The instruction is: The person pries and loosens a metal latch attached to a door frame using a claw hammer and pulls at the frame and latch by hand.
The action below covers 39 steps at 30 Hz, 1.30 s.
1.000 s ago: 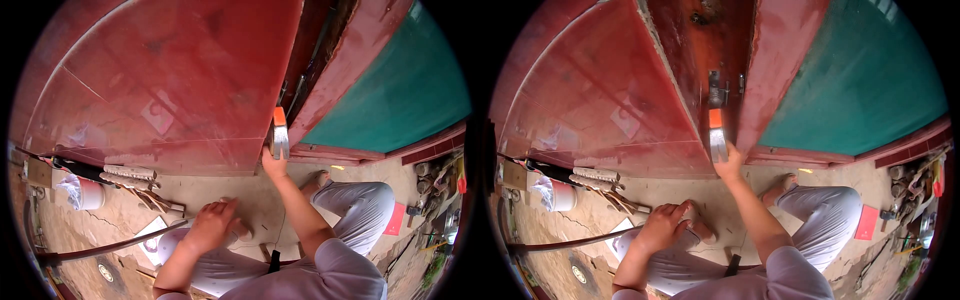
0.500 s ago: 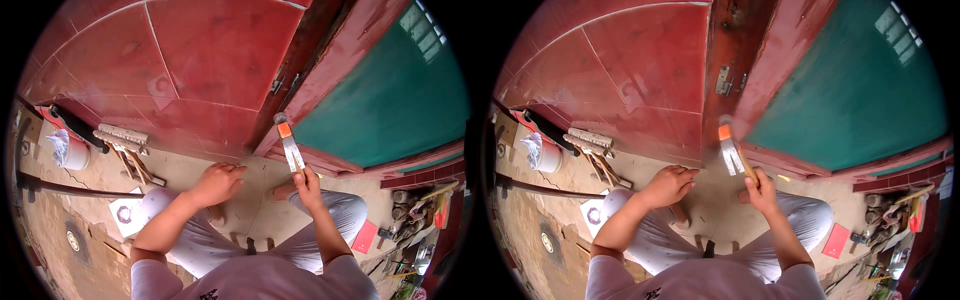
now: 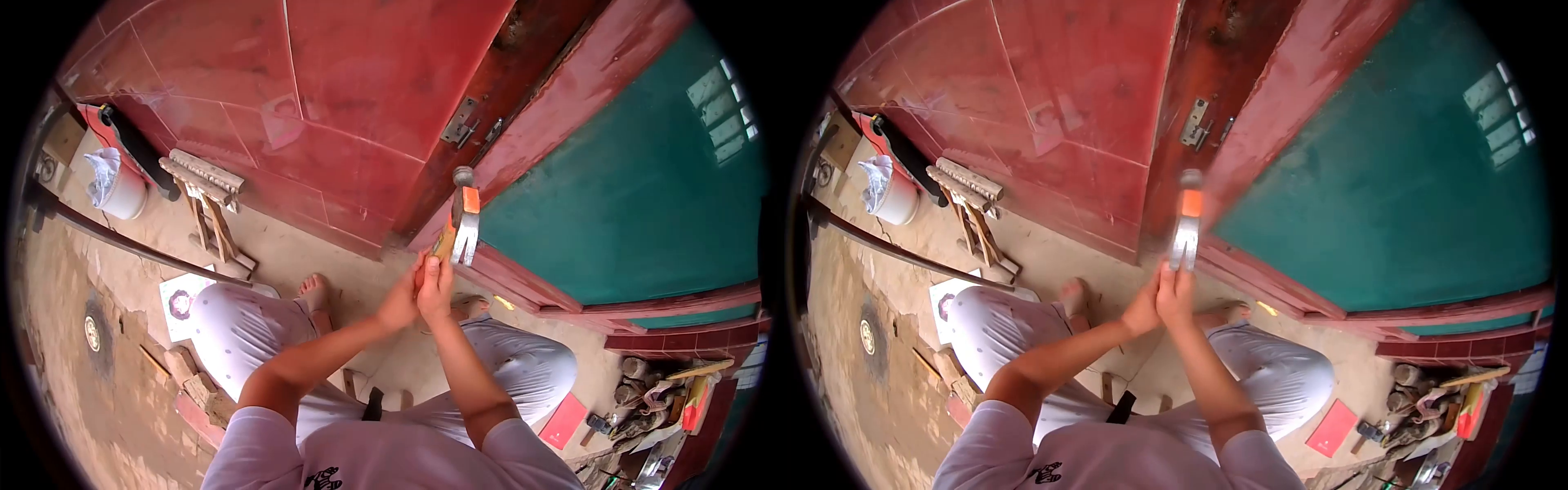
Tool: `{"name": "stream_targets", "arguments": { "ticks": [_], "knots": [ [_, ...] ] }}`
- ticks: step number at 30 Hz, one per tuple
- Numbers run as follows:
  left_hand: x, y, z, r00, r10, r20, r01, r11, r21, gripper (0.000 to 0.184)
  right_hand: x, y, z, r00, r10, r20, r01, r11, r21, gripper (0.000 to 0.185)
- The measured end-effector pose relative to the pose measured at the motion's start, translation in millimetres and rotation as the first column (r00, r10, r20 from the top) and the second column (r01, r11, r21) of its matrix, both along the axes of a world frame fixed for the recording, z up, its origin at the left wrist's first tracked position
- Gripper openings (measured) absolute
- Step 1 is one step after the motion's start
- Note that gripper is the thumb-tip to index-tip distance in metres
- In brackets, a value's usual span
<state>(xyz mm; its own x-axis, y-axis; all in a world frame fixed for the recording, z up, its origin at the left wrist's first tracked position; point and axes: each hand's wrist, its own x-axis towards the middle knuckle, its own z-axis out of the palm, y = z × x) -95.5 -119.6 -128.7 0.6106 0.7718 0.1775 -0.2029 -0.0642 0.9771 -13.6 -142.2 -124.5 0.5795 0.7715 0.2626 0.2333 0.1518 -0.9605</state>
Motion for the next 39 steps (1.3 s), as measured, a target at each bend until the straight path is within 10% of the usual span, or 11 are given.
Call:
{"name": "stream_targets", "arguments": {
  "ticks": [9, 15, 19, 21, 24, 39],
  "knots": [
    [35.0, 55.3, -71.3, 0.949, 0.145, -0.281, -0.212, 0.951, -0.225, 0.035, 18.2, 63.5, -44.2, 1.0, -0.008, 0.025, 0.009, 1.0, -0.015, 0.036],
    [40.5, 52.4, -38.6, 0.958, -0.276, -0.07, 0.28, 0.959, 0.052, 0.037, 40.4, 34.4, -21.4, 0.949, -0.199, 0.243, 0.219, 0.974, -0.055, 0.03],
    [42.0, 81.8, 12.0, 0.701, -0.441, -0.56, 0.596, 0.794, 0.121, 0.042, 76.5, -16.9, 3.8, 0.847, -0.115, 0.519, 0.127, 0.992, 0.012, 0.017],
    [54.3, 82.8, 35.1, 0.954, -0.064, -0.294, 0.167, 0.924, 0.343, 0.042, 82.6, -45.7, 17.9, 0.892, -0.064, 0.447, 0.11, 0.991, -0.077, 0.015],
    [66.5, 89.7, 72.1, 0.921, 0.39, 0.019, -0.363, 0.838, 0.408, 0.042, 77.9, -77.4, 27.1, 0.956, -0.044, 0.291, 0.083, 0.989, -0.124, 0.013],
    [108.8, 104.5, 79.3, 0.887, 0.423, 0.188, -0.457, 0.734, 0.503, 0.066, 77.5, -83.3, -1.1, 0.981, -0.121, 0.152, 0.132, 0.989, -0.068, 0.013]
  ]
}}
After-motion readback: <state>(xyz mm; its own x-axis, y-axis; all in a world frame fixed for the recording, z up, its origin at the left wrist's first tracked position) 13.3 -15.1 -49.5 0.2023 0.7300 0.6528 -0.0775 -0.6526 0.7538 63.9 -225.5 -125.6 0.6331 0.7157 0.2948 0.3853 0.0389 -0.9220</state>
